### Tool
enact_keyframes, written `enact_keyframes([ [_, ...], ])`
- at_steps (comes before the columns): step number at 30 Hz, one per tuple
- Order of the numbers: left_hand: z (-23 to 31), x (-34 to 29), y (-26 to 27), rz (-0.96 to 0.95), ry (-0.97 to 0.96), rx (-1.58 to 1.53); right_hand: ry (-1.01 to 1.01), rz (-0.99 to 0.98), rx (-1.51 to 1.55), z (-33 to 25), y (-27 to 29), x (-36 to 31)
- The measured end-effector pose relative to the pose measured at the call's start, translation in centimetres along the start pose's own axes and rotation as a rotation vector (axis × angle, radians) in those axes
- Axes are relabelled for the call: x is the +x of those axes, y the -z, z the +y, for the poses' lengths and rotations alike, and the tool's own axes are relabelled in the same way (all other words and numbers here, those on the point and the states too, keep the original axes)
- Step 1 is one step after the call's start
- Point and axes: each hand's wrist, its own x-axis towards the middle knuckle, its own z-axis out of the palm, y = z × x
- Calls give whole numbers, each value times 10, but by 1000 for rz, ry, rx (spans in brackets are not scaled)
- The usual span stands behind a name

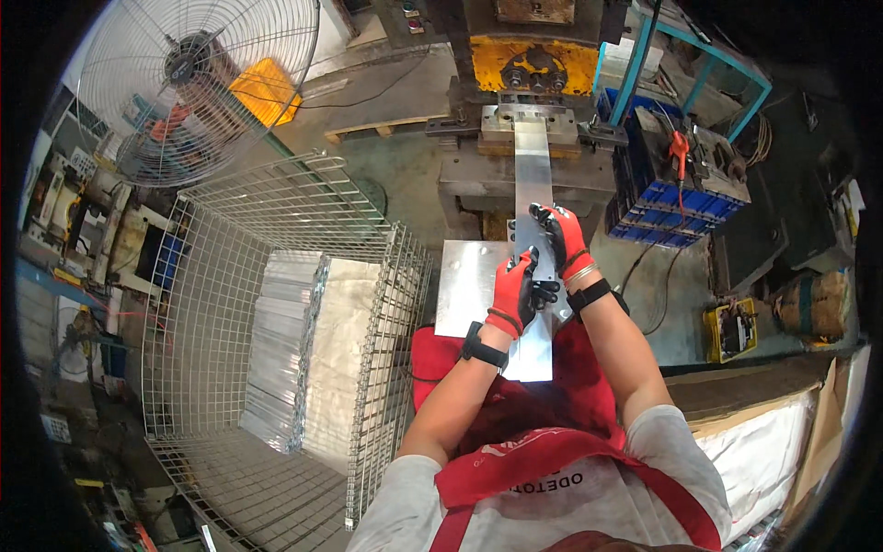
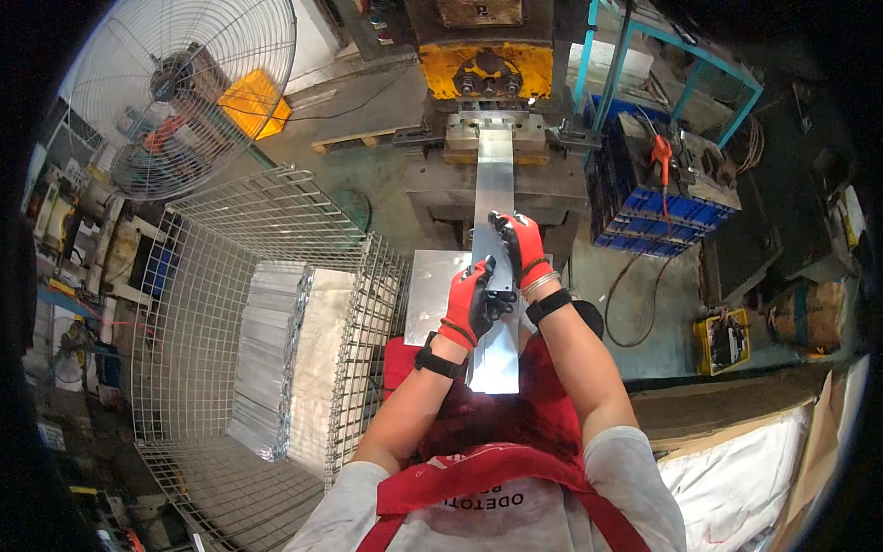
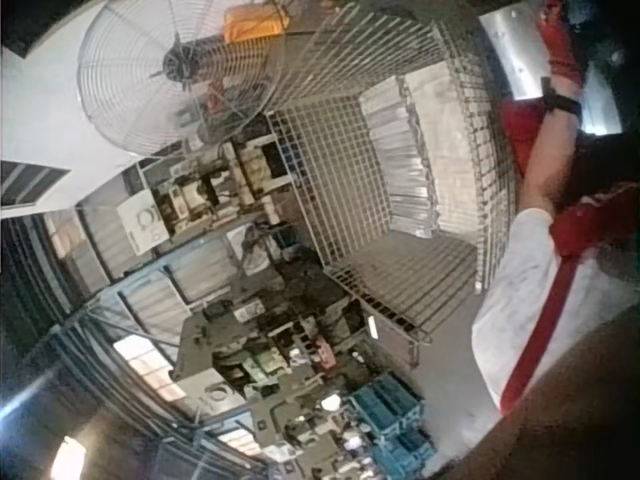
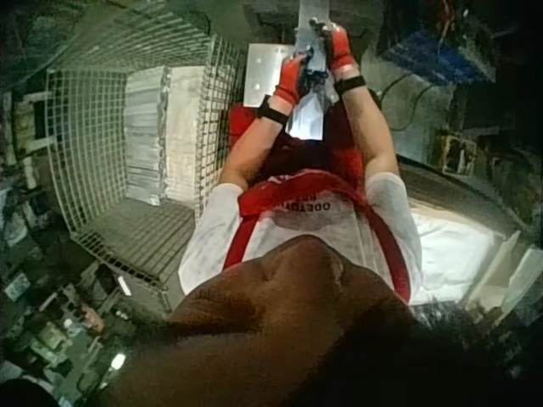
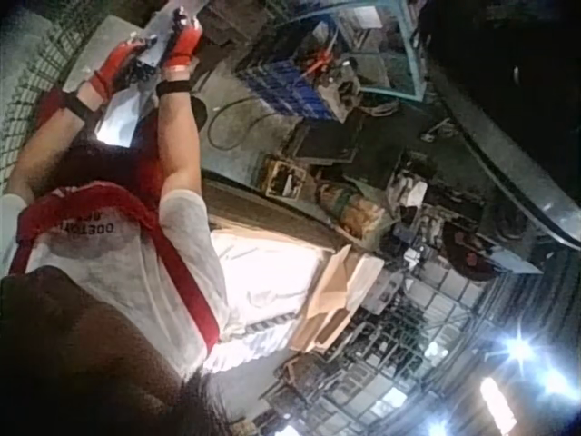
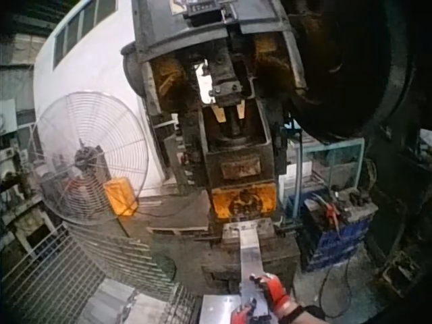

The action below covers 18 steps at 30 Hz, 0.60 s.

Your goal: The person is using a stamping machine to bend or mark metal sheets.

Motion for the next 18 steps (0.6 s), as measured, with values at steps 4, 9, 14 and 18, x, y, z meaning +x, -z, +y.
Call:
enact_keyframes([
  [4, -1, 2, 1, 12, -13, -8, 110, -44, -134, -3, 0, -2],
  [9, 0, 0, 1, -15, -6, -9, -2, -23, -14, -5, 0, -3],
  [14, 2, -4, -5, -7, -26, 38, 47, -22, -60, -2, 0, -1],
  [18, 5, -6, -4, -28, -1, 30, 147, -46, -194, 2, 2, 0],
])
